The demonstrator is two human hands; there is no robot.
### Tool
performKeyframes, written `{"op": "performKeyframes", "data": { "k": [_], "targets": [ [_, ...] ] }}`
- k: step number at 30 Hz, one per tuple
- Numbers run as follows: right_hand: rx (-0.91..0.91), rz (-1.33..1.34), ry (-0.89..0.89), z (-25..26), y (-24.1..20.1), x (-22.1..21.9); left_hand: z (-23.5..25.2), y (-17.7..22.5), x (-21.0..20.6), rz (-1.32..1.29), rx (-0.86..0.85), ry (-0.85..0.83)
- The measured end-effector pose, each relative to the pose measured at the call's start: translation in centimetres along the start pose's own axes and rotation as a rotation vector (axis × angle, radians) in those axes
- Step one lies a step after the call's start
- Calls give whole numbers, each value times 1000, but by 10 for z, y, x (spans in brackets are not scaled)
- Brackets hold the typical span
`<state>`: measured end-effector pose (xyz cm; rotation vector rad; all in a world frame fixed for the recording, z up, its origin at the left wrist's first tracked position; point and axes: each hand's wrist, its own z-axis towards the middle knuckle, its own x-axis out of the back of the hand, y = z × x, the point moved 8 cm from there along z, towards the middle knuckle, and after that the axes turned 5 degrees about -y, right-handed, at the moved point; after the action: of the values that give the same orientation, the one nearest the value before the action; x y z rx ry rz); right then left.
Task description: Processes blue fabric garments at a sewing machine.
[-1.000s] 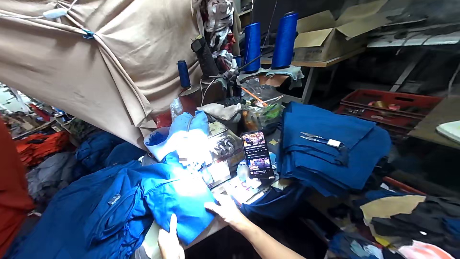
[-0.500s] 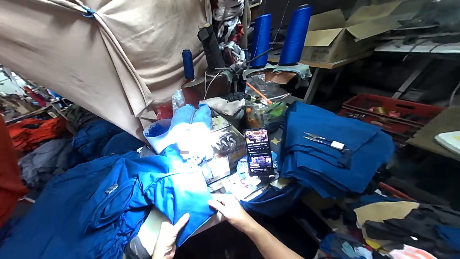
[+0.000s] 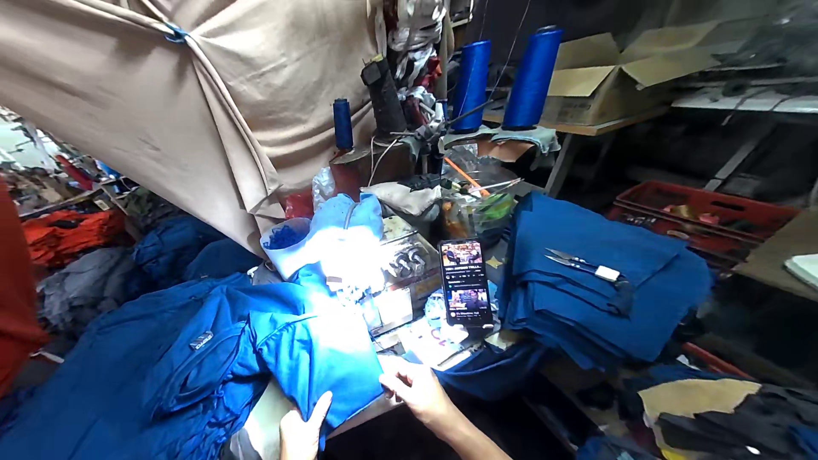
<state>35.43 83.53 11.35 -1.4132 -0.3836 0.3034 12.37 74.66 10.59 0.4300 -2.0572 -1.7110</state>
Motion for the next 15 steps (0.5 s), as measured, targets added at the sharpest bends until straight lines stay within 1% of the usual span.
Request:
{"op": "performKeyframes", "data": {
  "k": [3, 7, 12, 13, 15],
  "targets": [
    [13, -61, 36, -5, -1, 0, -6, 2, -1, 111, 13, 36],
    [28, -95, 88, 4, 0, 0, -1, 13, -5, 173, -90, 79],
    [-57, -136, 92, 57, -15, 2, 42, 51, -10, 183, -267, 132],
    [-91, -138, 105, 67, -19, 2, 55, 57, -10, 202, -259, 134],
    [-144, -136, 126, 78, -27, 0, 73, 69, -10, 266, -190, 128]
  ]
}}
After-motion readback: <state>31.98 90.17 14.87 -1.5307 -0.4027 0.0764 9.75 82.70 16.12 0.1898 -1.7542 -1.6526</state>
